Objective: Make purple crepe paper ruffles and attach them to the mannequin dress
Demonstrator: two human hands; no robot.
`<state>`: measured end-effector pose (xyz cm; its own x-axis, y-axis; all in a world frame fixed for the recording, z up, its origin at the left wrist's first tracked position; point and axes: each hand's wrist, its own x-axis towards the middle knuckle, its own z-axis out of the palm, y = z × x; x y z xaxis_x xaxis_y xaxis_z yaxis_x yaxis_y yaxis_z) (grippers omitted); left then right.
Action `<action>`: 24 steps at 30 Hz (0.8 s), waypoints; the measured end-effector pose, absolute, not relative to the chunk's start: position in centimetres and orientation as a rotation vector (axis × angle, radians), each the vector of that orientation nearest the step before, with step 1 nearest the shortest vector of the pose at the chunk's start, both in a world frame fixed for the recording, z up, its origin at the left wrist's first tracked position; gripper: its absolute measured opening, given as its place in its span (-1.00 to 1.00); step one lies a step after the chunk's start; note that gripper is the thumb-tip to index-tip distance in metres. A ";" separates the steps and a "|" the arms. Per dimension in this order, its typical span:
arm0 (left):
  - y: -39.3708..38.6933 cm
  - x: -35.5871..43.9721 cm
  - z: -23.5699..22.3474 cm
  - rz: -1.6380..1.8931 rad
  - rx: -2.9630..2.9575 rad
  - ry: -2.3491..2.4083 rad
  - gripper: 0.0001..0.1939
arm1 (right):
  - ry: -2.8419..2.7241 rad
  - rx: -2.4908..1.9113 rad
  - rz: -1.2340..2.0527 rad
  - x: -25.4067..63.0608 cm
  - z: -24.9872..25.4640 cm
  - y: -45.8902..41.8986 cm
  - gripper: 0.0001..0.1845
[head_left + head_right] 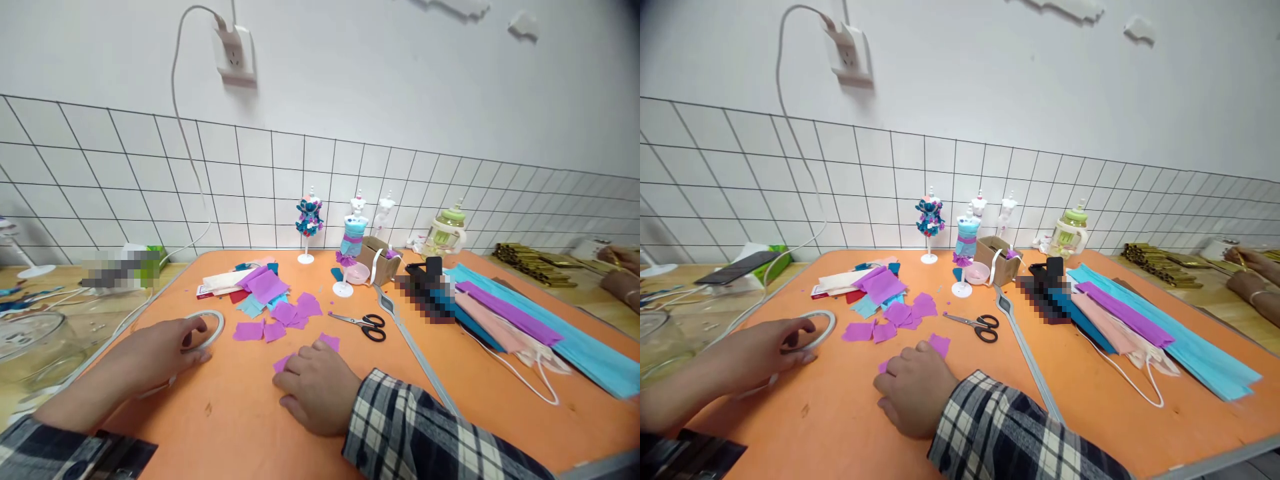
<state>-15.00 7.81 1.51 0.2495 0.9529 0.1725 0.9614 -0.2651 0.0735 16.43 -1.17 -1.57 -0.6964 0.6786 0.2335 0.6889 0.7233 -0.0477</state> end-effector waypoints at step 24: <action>1.4 0.6 -0.9 -0.345 -2.999 -1.042 -0.75 | -2.397 -1.243 0.247 20.7 -1.4 0.2 -0.93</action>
